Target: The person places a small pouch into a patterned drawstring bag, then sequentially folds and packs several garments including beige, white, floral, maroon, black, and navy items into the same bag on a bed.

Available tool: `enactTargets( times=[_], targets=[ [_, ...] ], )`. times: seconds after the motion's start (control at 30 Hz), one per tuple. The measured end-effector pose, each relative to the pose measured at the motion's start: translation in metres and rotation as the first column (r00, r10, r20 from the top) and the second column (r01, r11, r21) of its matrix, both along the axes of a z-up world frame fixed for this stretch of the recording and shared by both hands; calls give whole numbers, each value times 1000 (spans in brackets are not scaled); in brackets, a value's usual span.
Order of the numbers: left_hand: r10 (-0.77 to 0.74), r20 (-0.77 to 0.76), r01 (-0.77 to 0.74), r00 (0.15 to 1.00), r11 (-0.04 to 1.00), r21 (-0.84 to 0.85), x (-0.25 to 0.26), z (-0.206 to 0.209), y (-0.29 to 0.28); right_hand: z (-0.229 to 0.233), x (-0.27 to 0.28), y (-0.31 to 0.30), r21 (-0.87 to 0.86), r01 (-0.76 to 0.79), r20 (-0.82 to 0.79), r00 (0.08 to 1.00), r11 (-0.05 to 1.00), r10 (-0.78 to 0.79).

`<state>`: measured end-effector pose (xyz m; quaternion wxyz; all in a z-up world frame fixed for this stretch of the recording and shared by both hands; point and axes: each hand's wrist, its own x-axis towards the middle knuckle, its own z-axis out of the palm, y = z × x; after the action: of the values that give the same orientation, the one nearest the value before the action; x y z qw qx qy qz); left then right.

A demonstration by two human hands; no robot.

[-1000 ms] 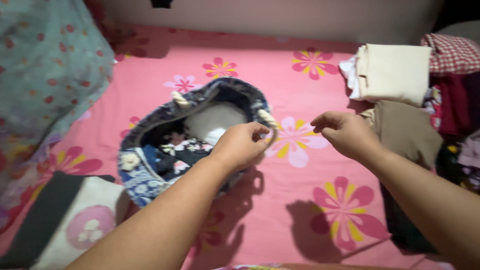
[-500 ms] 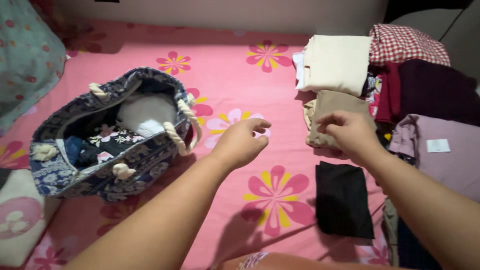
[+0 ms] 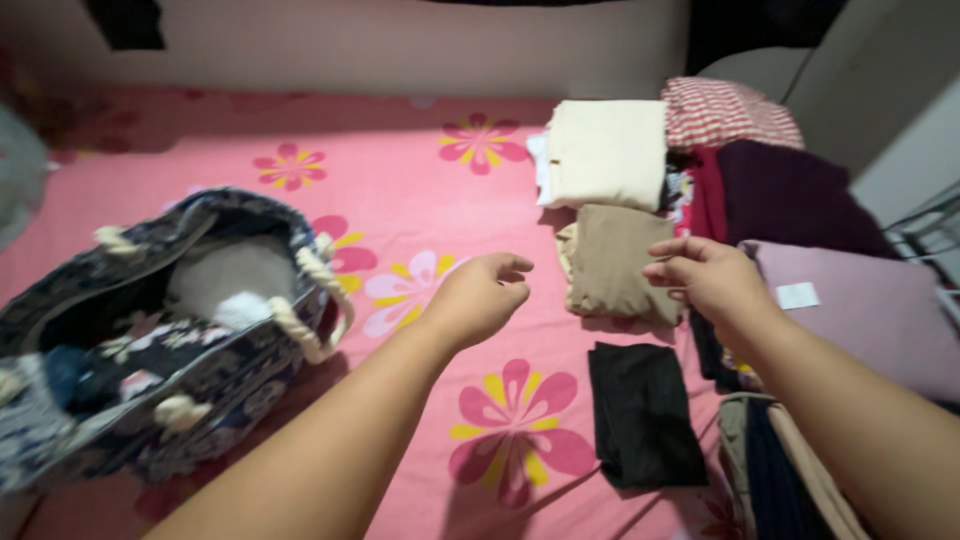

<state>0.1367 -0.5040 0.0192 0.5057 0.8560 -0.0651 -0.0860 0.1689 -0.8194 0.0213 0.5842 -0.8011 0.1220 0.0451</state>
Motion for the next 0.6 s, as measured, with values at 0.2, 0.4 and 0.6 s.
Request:
enactTargets(
  times=[0.2, 0.4, 0.6],
  targets=[
    [-86, 56, 89, 995, 995, -45, 26, -4, -42, 21, 6, -48, -10, 83, -2, 997, 997, -83],
    [-117, -27, 115, 993, 991, -72, 46, -2, -78, 16, 31, -109, 28, 187, -15, 982, 982, -186],
    [-136, 42, 135, 990, 991, 15, 90, -18, -150, 3, 68, -177, -40, 193, -46, 980, 980, -195]
  ],
)
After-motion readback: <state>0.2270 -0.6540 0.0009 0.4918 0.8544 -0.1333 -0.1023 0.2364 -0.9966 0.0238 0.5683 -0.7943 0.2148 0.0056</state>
